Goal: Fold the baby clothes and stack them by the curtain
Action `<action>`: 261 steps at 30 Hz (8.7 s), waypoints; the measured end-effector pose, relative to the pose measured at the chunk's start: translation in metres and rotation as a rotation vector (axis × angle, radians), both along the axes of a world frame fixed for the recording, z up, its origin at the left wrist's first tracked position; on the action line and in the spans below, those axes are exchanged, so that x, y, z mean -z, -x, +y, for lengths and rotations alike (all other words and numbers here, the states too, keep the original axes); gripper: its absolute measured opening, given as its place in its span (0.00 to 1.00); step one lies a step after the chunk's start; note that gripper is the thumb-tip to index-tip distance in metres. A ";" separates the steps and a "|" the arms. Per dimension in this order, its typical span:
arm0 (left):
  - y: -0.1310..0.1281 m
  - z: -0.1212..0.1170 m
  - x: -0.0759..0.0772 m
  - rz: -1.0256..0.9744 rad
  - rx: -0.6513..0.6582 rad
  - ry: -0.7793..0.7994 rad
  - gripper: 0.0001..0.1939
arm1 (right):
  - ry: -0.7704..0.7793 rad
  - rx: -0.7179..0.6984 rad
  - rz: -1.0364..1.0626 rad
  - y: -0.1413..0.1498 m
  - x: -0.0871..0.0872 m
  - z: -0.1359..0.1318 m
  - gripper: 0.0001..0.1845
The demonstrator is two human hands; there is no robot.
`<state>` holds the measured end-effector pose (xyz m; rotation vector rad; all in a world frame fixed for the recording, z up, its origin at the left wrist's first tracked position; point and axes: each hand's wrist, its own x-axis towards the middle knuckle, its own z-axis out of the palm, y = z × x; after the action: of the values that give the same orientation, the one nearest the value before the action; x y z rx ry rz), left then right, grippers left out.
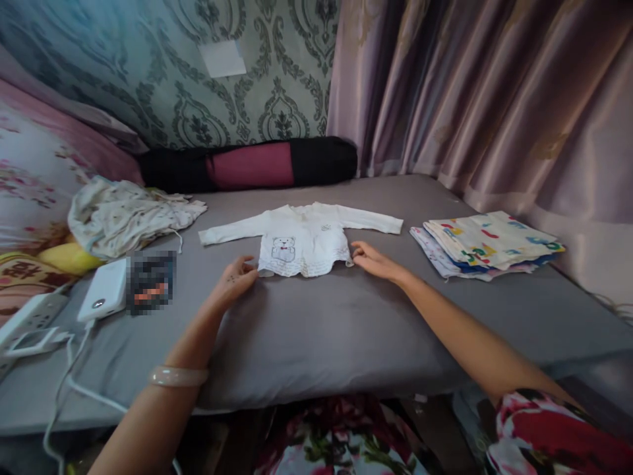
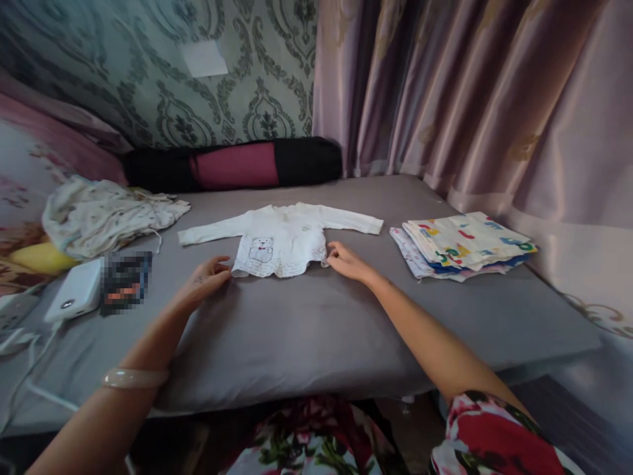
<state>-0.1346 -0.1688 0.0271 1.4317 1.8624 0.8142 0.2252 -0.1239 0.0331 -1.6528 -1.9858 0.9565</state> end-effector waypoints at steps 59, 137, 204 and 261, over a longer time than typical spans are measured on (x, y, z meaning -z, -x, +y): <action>-0.029 0.008 -0.014 0.647 0.440 -0.490 0.20 | -0.485 -0.209 -0.263 -0.016 -0.009 0.039 0.15; -0.080 0.006 -0.004 0.371 0.518 -0.405 0.20 | -0.093 -0.348 0.254 0.073 0.000 0.028 0.13; -0.082 0.070 0.033 0.919 0.159 -0.239 0.32 | -0.409 -0.247 -0.532 0.076 0.025 0.052 0.35; -0.090 0.064 0.029 0.671 0.223 -0.356 0.21 | -0.403 -0.082 -0.488 0.121 0.003 0.112 0.24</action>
<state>-0.0446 -0.1045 -0.0014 2.3091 2.0261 0.6138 0.1043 -0.0117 0.0298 -1.6816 -2.3700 0.1469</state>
